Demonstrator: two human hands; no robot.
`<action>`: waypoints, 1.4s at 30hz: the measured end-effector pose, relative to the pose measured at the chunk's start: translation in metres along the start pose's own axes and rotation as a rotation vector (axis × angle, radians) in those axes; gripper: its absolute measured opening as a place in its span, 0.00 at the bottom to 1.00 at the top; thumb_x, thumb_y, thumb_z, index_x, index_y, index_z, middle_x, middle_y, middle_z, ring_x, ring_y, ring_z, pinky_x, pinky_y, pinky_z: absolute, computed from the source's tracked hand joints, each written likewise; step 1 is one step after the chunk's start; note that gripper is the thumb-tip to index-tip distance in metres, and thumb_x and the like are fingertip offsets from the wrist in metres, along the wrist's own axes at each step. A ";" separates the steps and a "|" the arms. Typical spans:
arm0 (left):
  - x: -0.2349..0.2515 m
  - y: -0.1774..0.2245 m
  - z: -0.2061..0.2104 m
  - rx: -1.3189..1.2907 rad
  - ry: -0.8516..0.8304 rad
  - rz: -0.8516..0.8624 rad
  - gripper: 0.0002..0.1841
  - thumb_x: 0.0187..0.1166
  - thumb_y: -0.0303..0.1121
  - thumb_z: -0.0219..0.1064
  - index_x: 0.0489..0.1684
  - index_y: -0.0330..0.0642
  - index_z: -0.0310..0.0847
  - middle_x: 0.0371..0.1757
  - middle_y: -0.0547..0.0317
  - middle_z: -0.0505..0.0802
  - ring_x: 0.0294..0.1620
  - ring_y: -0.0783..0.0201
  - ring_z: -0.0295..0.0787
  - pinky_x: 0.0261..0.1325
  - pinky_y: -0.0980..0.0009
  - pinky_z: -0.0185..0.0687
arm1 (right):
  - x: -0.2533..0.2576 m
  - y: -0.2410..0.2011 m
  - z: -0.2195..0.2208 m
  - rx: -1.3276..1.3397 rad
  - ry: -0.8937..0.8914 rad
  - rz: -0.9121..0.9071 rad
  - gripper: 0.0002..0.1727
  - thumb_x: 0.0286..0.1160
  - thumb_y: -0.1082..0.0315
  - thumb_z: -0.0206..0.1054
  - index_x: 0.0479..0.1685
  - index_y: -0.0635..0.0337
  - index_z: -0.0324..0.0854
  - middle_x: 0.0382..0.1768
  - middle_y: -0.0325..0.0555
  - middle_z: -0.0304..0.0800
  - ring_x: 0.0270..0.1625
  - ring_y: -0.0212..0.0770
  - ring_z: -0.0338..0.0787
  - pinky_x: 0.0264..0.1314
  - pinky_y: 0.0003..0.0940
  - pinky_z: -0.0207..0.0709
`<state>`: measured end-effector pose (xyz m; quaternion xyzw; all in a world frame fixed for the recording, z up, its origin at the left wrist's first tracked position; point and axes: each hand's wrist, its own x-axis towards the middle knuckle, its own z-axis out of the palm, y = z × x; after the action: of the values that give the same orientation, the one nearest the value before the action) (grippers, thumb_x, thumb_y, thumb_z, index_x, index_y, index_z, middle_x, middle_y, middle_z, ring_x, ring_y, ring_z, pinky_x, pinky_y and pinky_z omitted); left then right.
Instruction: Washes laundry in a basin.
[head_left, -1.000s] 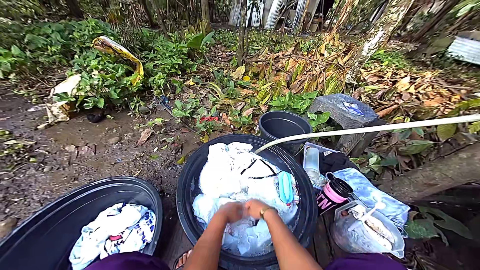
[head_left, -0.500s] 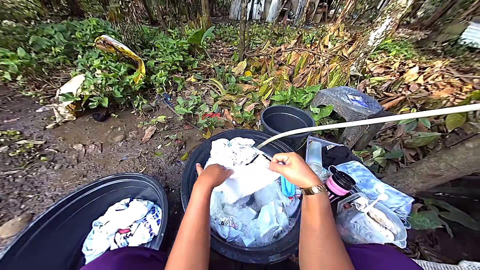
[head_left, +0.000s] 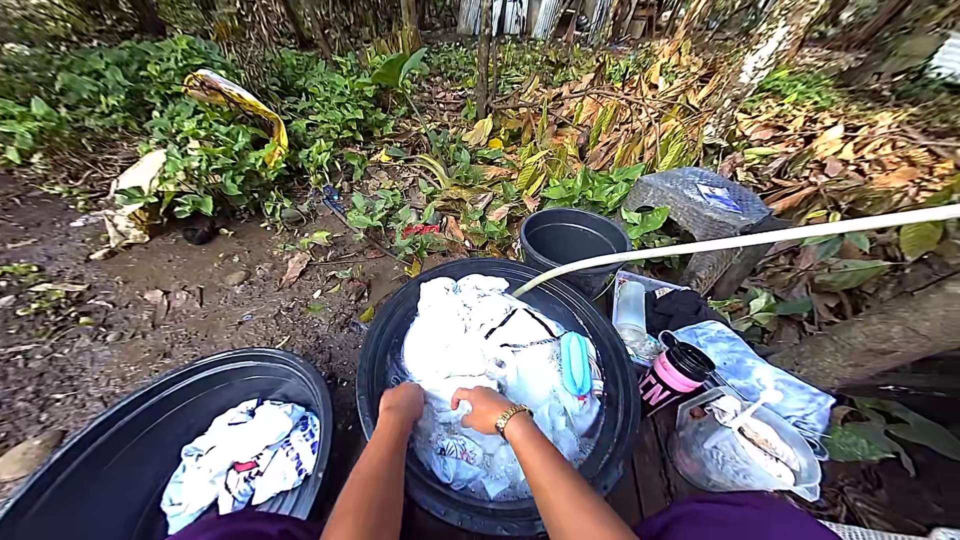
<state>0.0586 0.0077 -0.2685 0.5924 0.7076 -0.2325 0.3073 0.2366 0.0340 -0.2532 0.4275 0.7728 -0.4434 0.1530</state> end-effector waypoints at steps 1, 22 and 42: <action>-0.002 -0.002 -0.015 -0.087 -0.022 0.049 0.18 0.81 0.33 0.66 0.67 0.43 0.87 0.70 0.38 0.88 0.74 0.37 0.82 0.73 0.32 0.74 | 0.002 0.000 0.001 0.004 0.004 -0.007 0.20 0.83 0.63 0.67 0.71 0.58 0.83 0.69 0.64 0.85 0.77 0.63 0.80 0.79 0.65 0.69; -0.117 0.039 -0.120 -1.053 0.768 0.374 0.08 0.73 0.20 0.68 0.25 0.40 0.88 0.34 0.59 0.90 0.39 0.67 0.85 0.47 0.65 0.80 | -0.083 0.008 -0.092 0.200 0.586 -0.011 0.26 0.72 0.84 0.59 0.73 0.66 0.77 0.71 0.64 0.81 0.73 0.58 0.82 0.75 0.55 0.76; 0.026 0.078 0.055 -0.142 -0.085 -0.114 0.34 0.78 0.37 0.70 0.84 0.33 0.68 0.94 0.39 0.56 0.88 0.31 0.61 0.75 0.32 0.72 | 0.012 0.055 0.033 -0.150 0.018 0.446 0.36 0.78 0.70 0.66 0.87 0.68 0.63 0.91 0.66 0.57 0.92 0.66 0.59 0.87 0.70 0.57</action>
<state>0.1409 0.0023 -0.3225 0.5175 0.7410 -0.2241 0.3645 0.2691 0.0267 -0.3096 0.5789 0.6914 -0.3362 0.2718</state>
